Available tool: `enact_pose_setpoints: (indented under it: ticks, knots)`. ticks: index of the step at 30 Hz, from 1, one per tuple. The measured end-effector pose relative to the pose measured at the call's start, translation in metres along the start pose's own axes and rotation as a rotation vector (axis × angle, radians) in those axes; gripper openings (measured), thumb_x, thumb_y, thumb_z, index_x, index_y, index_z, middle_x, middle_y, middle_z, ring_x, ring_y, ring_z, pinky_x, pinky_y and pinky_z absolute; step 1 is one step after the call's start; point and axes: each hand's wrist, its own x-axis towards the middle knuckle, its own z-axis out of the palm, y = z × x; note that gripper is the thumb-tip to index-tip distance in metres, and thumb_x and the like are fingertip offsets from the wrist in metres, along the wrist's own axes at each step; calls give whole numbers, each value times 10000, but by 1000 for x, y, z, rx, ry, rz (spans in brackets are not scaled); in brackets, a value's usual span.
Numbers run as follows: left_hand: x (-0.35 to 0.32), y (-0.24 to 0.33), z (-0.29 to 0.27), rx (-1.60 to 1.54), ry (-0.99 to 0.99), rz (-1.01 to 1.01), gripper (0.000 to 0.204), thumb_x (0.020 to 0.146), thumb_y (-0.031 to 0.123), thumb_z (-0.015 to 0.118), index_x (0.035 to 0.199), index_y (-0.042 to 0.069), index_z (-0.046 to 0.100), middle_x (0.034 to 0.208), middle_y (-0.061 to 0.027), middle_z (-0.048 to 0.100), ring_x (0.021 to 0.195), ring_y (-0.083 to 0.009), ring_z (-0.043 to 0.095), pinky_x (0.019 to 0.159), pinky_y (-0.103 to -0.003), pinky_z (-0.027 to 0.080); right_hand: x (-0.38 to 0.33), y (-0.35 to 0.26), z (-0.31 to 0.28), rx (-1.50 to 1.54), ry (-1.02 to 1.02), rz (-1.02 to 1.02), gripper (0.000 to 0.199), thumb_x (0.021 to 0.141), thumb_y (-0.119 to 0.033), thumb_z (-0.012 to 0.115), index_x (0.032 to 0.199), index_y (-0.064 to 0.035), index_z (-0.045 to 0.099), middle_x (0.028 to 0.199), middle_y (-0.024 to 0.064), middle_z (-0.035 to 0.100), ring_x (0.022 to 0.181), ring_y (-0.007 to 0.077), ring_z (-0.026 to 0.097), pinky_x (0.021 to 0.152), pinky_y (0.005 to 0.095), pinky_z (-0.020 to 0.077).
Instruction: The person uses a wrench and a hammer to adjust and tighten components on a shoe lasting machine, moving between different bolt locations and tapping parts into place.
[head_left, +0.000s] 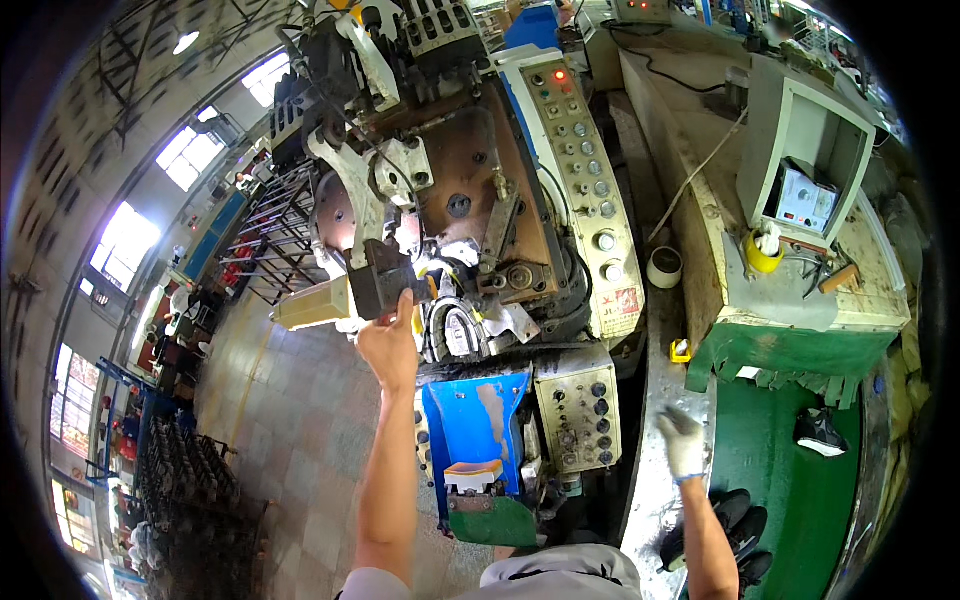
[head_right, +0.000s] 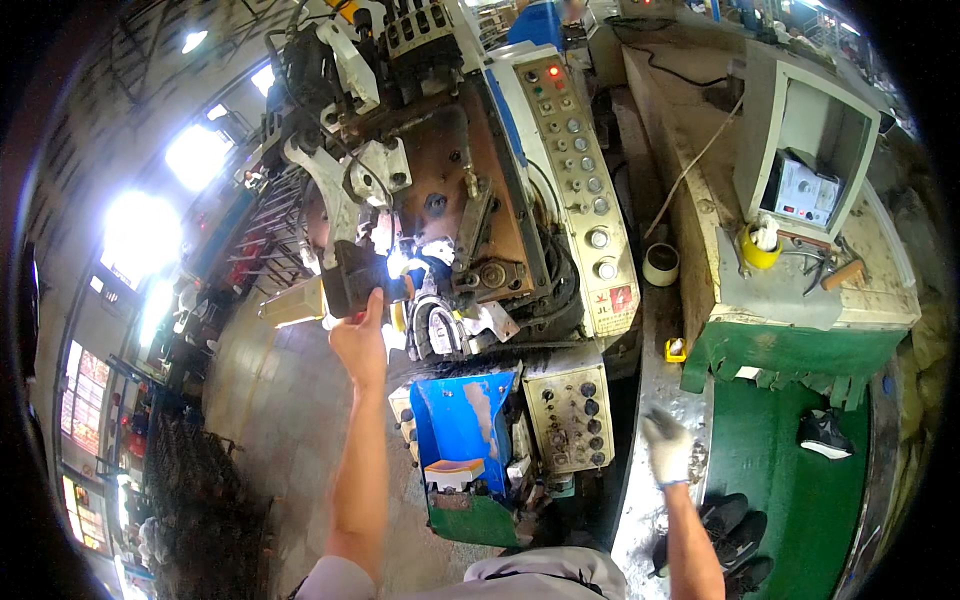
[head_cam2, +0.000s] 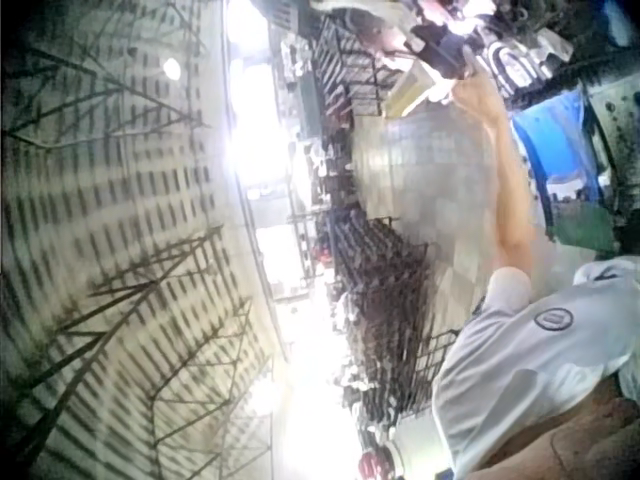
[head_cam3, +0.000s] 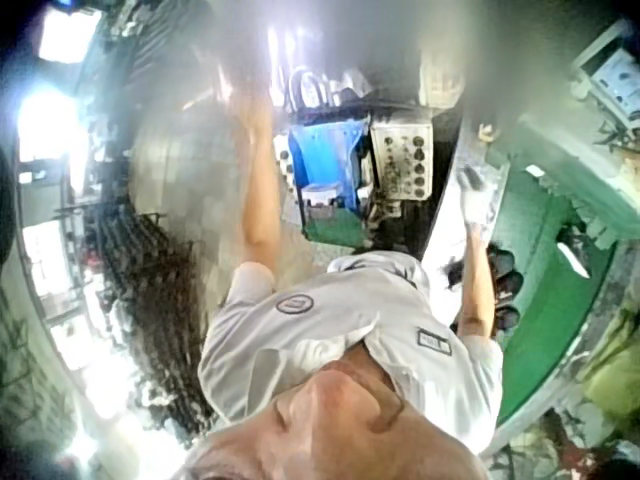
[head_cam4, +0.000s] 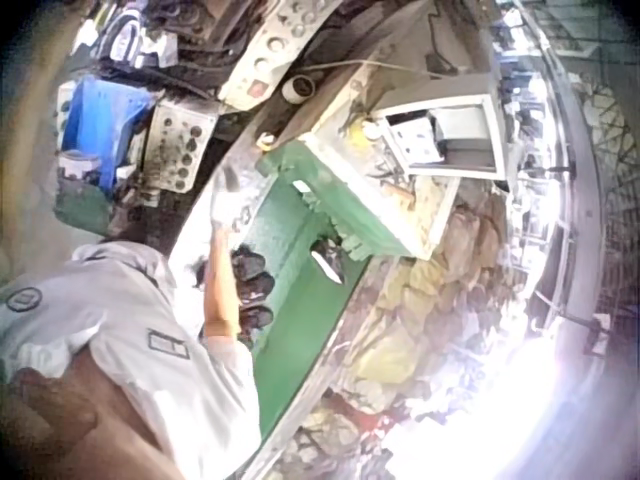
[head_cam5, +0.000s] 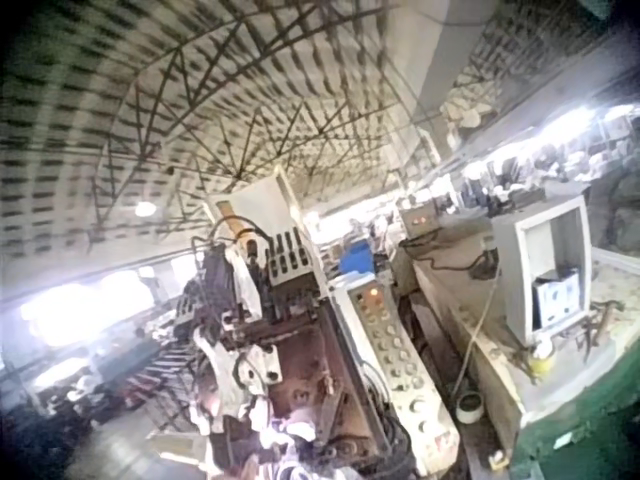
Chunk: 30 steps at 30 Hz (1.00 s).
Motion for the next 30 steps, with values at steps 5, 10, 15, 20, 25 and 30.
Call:
enact_pose_setpoints:
  ticks: [5, 10, 15, 20, 25, 30]
  knots:
    - [4, -24, 2, -93, 83, 124, 289, 846, 207, 823, 896, -74, 782, 800, -104, 773, 700, -113, 679, 671, -291, 524, -7, -220, 181, 199, -322, -143, 317, 978, -130, 639, 1229, 58, 680, 1042, 107, 750, 952, 134, 683, 844, 273, 542]
    - [11, -25, 6, -118, 98, 210, 247, 818, 191, 834, 856, -49, 786, 786, -106, 774, 682, -140, 714, 658, -299, 540, 60, -301, 300, 35, -450, -470, 299, 973, -154, 565, 1135, 49, 713, 920, 139, 751, 803, 127, 676, 752, 262, 534]
    - [11, -27, 14, -86, 62, 195, 213, 797, 141, 842, 880, -45, 778, 818, -115, 781, 717, -153, 746, 663, -294, 559, 135, -289, 385, 109, -557, -331, 192, 963, -129, 622, 970, 16, 747, 780, 52, 697, 681, 99, 569, 633, 291, 493]
    - [22, -36, -4, -85, 121, 364, 172, 792, 96, 828, 893, -33, 778, 816, -115, 781, 720, -180, 762, 668, -298, 570, 134, -325, 421, -129, -863, -135, 213, 832, -137, 693, 1024, -46, 702, 945, 199, 733, 864, 351, 716, 723, 426, 555]
    - [18, -19, 9, -96, 104, 392, 140, 793, 69, 819, 860, -42, 766, 798, -118, 776, 686, -196, 757, 633, -306, 566, 170, -293, 435, -567, -777, -1071, 183, 879, -116, 656, 1007, -1, 718, 915, 170, 732, 806, 283, 697, 766, 389, 554]
    - [17, -23, 10, -116, 103, 343, 146, 794, 67, 819, 871, -44, 765, 801, -118, 777, 676, -189, 753, 632, -306, 566, 176, -275, 455, -337, -872, -434, 169, 921, -91, 592, 963, 1, 727, 926, 177, 730, 833, 301, 717, 750, 422, 573]
